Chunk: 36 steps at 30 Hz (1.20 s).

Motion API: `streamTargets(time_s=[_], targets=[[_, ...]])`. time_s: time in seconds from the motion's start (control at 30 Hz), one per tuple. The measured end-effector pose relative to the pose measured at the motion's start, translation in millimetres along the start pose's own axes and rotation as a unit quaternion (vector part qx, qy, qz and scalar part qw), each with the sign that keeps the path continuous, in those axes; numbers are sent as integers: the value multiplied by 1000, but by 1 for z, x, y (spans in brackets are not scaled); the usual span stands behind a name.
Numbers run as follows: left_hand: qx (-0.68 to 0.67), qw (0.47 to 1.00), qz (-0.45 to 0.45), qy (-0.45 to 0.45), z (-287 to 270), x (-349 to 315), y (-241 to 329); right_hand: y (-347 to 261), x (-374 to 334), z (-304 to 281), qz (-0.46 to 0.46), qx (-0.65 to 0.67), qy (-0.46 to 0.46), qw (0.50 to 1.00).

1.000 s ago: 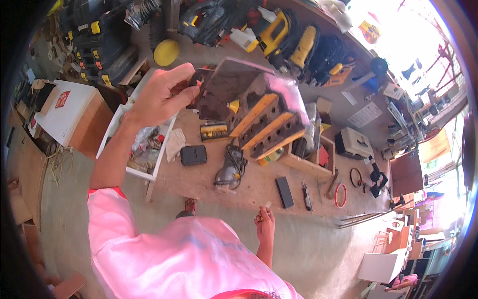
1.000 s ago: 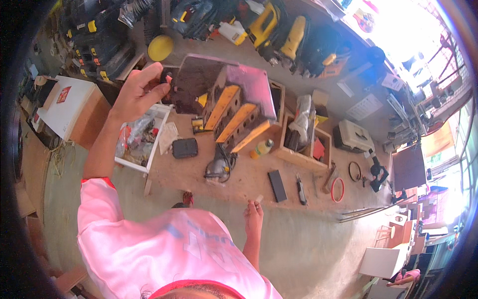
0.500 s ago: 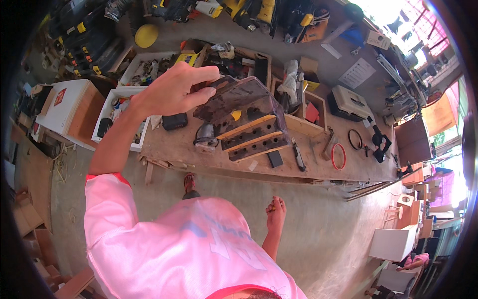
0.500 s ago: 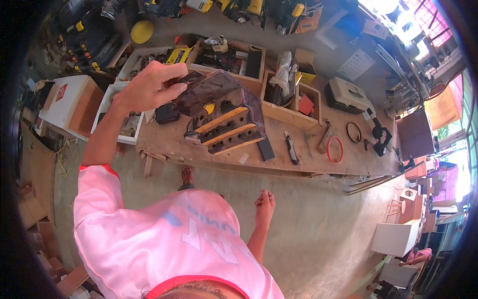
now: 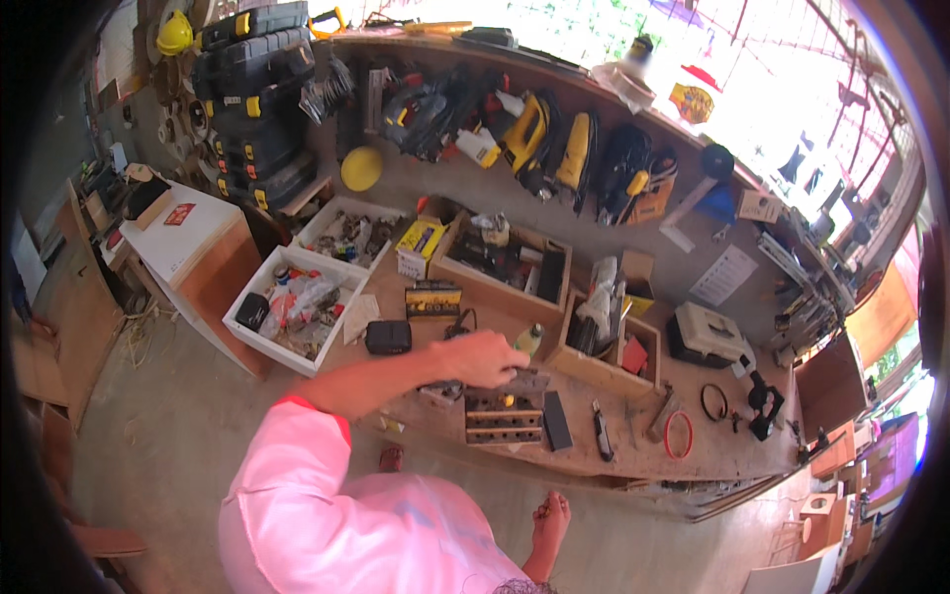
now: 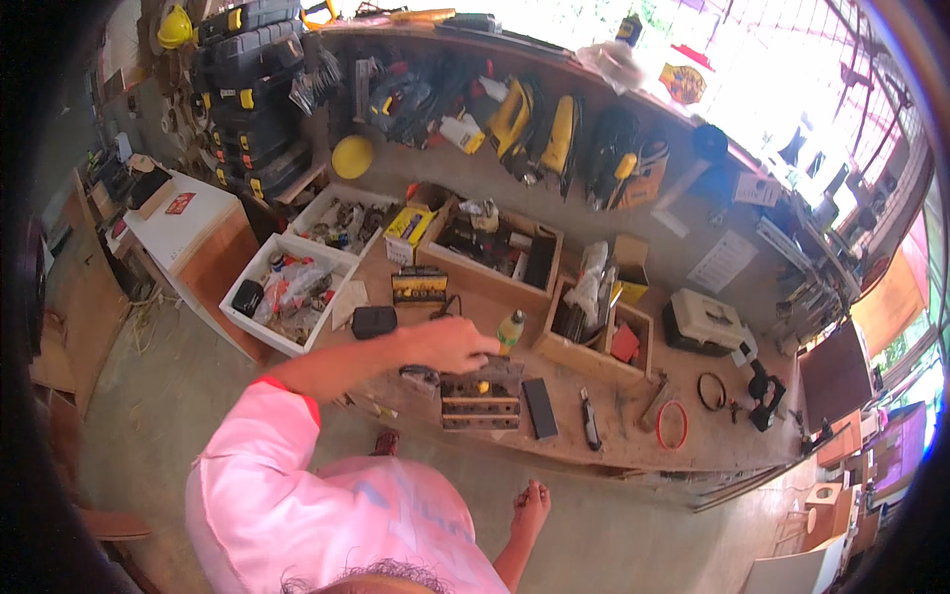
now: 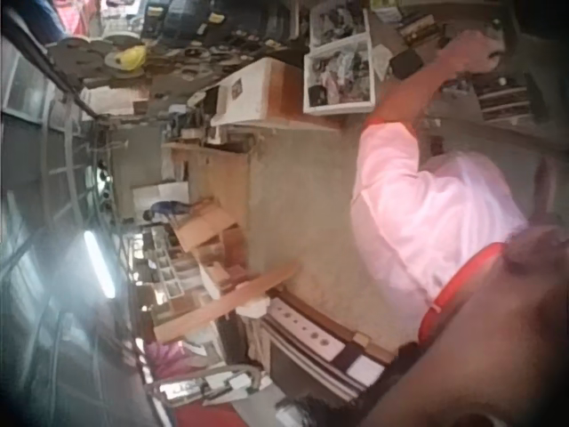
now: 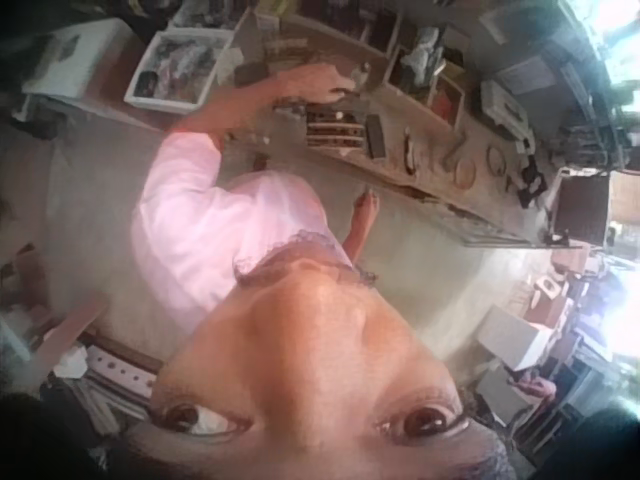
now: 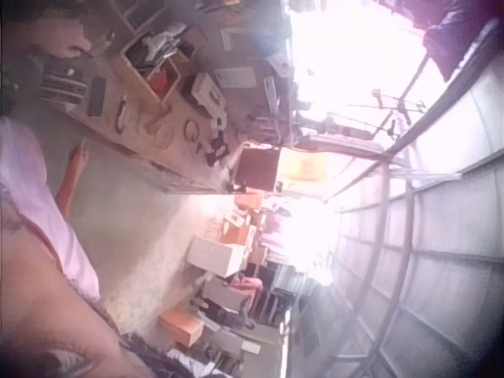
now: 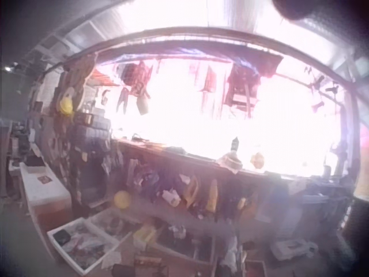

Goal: The person attaches a small wooden piece to a larger wooden structure using a drill. They then walk to a workbench, open a drawer, and retrieve a small yellow object, which they place on the bench.

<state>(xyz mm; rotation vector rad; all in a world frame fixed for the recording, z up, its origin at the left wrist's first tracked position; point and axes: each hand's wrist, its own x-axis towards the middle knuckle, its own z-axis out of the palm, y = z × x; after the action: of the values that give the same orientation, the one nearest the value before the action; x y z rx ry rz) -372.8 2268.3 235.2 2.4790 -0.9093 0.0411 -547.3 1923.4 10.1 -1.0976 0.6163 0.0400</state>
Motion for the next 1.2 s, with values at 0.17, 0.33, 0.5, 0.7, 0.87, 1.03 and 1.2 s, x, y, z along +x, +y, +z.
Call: streamTargets(time_s=[0.17,0.33,0.5,0.7,0.87,1.03,1.2], targets=[[0,998,-37,-49,63,19,-33,5,-1,19,-18,5,17,1000],[20,994,-59,-94,90,33,-53,19,-3,38,-4,22,35,999],[34,995,-18,-89,96,48,-64,37,-1,63,-2,-2,34,999],[15,998,-4,-57,114,62,-86,56,1,102,5,-7,29,1000],[-57,998,6,20,120,53,-112,64,-7,141,6,-49,28,998],[-109,992,-55,-18,108,27,-118,78,-17,169,0,-107,32,994],[-133,991,-16,0,99,6,-124,89,-19,195,-2,-144,99,985]])
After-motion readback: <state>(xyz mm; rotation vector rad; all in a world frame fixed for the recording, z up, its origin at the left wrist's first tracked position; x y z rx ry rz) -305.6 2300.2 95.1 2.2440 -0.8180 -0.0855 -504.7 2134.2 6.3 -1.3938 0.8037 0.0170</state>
